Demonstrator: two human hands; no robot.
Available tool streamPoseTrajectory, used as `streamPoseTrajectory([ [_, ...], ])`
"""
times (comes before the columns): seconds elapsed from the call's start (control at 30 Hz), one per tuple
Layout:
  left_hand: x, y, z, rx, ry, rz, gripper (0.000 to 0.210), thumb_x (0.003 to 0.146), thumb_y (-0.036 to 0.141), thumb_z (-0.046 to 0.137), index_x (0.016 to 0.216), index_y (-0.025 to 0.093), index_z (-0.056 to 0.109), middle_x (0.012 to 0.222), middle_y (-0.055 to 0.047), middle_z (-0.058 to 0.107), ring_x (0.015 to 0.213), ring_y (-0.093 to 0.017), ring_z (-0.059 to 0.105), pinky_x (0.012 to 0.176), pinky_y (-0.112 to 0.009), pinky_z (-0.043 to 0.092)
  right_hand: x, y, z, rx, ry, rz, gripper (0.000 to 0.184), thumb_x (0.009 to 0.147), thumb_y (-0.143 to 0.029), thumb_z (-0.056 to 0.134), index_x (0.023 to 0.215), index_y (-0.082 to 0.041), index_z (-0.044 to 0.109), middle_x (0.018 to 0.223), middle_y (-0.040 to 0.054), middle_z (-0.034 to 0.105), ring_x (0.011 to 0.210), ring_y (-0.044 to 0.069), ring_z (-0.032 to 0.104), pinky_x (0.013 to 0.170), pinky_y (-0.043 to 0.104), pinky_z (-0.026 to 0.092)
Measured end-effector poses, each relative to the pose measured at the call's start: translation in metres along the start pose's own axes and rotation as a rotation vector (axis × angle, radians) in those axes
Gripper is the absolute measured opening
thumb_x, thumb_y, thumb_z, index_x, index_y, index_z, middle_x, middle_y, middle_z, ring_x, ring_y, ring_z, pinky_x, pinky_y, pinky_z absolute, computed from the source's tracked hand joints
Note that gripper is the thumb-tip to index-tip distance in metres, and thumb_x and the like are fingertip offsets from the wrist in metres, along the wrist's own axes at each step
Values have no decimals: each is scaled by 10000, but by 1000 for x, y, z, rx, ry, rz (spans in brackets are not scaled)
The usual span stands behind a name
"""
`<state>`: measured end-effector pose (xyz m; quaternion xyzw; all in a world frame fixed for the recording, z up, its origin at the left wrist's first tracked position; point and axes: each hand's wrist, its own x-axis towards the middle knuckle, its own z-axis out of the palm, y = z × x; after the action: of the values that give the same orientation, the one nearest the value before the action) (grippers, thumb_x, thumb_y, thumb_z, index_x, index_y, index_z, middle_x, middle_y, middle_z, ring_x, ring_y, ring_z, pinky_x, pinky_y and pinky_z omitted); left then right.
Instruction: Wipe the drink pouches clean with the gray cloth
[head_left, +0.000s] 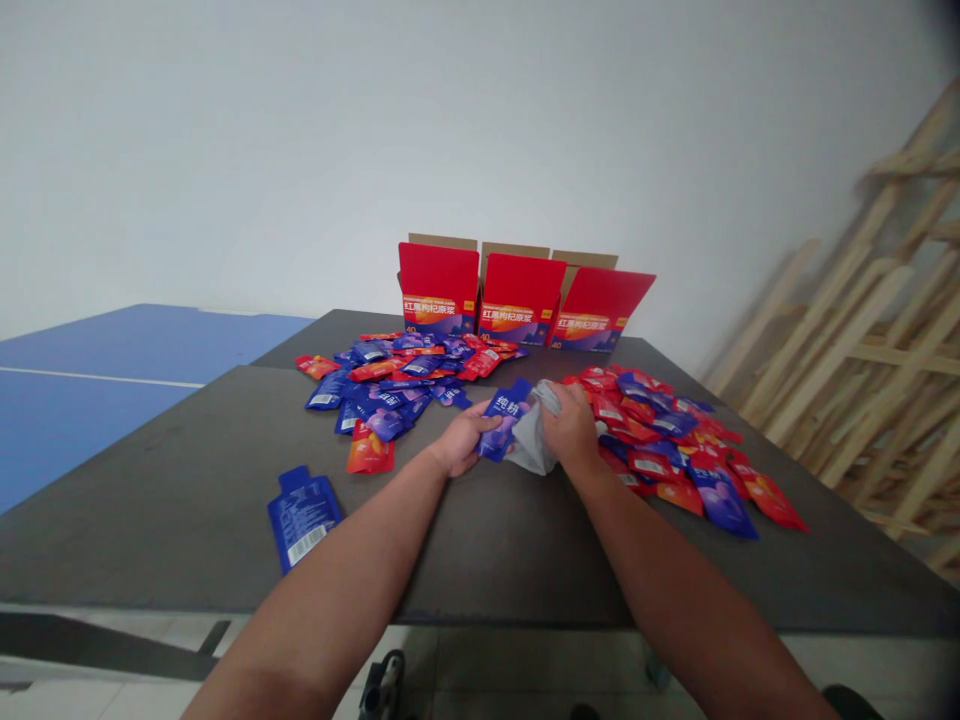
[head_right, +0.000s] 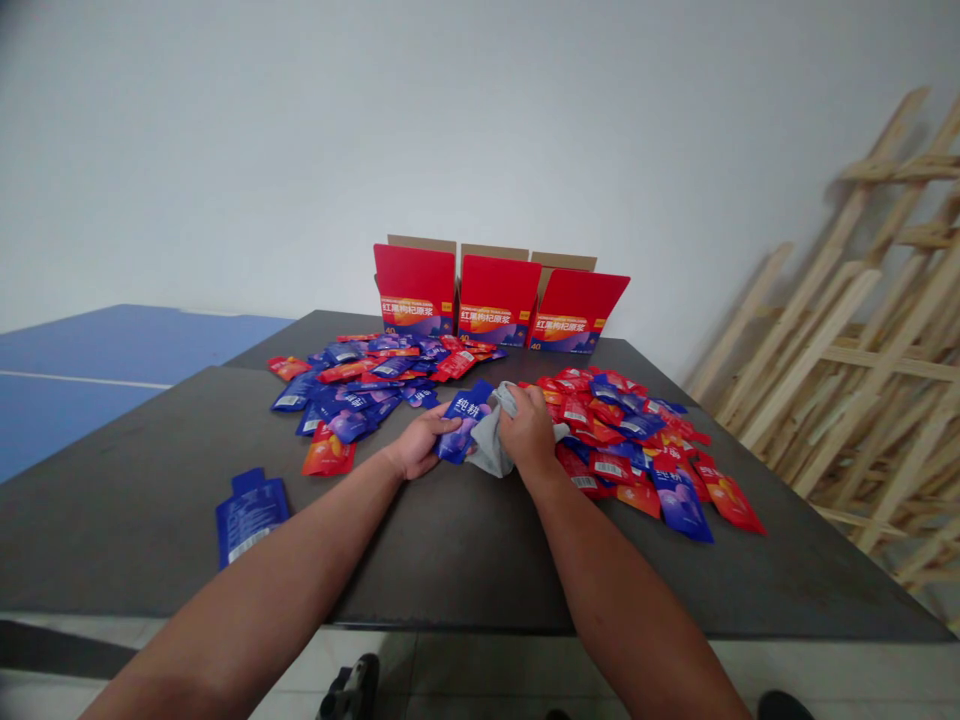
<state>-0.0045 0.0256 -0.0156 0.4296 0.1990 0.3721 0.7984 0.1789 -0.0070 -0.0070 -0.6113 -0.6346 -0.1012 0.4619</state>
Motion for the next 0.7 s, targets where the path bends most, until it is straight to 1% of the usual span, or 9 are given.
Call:
streamPoseTrajectory([
  [0.07, 1, 3, -1, -84, 73, 24, 403, 768, 143, 633, 1166, 201, 613, 979, -83, 688, 700, -161, 661, 669, -321, 556, -3, -3, -1, 9, -32, -79, 333, 843, -217, 524, 1154, -170, 634, 1019, 117, 566, 968, 246, 548, 874, 371, 477],
  [0.1, 2, 5, -1, -132, 114, 26, 379, 790, 170, 622, 1167, 204, 607, 962, -74, 689, 709, -160, 663, 679, -318, 555, -6, -6, -1, 15, -92, -148, 335, 836, -212, 535, 1152, -173, 637, 1021, 111, 568, 956, 238, 554, 857, 358, 483],
  [0.17, 4, 9, -2, -229, 162, -3, 320, 846, 287, 583, 1144, 177, 613, 900, -70, 692, 715, -166, 665, 689, -312, 551, -13, -13, 2, 34, -269, -315, 333, 815, -200, 562, 1136, -191, 648, 1029, 94, 580, 932, 219, 566, 827, 331, 491],
  [0.23, 4, 11, -2, -296, 156, -56, 379, 880, 425, 520, 1096, 135, 636, 840, -84, 692, 719, -185, 668, 693, -314, 547, -19, -19, 7, 54, -429, -476, 321, 795, -179, 583, 1102, -227, 665, 1042, 69, 598, 937, 204, 572, 848, 328, 484],
  [0.27, 4, 11, -2, -311, 139, -78, 428, 885, 472, 495, 1073, 119, 646, 823, -93, 692, 727, -197, 671, 696, -318, 544, -21, -22, 10, 64, -480, -541, 314, 790, -168, 586, 1083, -242, 672, 1047, 57, 609, 950, 201, 571, 871, 334, 475],
  [0.33, 3, 10, 0, -304, 105, -110, 471, 885, 512, 477, 1045, 108, 658, 813, -101, 697, 741, -214, 676, 705, -325, 539, -22, -26, 13, 73, -512, -611, 305, 790, -151, 583, 1062, -249, 679, 1053, 51, 626, 974, 205, 565, 902, 353, 461],
  [0.43, 2, 6, 3, -250, 79, -136, 438, 899, 483, 476, 1027, 108, 662, 819, -98, 707, 750, -210, 681, 736, -321, 532, -21, -26, 15, 56, -462, -547, 323, 802, -153, 568, 1100, -227, 665, 1064, 73, 626, 978, 216, 563, 875, 355, 474],
  [0.57, 0, -1, 5, -191, 34, -152, 391, 894, 463, 513, 1020, 124, 661, 821, -87, 714, 757, -192, 685, 760, -302, 525, -19, -22, 15, 21, -364, -364, 324, 828, -203, 547, 1139, -200, 641, 1055, 93, 612, 975, 224, 566, 857, 341, 484],
  [0.7, -2, -4, 5, -125, -2, -183, 375, 876, 469, 545, 1001, 136, 665, 794, -84, 710, 751, -188, 683, 739, -289, 524, -15, -19, 15, 46, -206, -180, 304, 849, -259, 534, 1125, -170, 625, 1034, 116, 618, 977, 243, 567, 871, 356, 472],
])
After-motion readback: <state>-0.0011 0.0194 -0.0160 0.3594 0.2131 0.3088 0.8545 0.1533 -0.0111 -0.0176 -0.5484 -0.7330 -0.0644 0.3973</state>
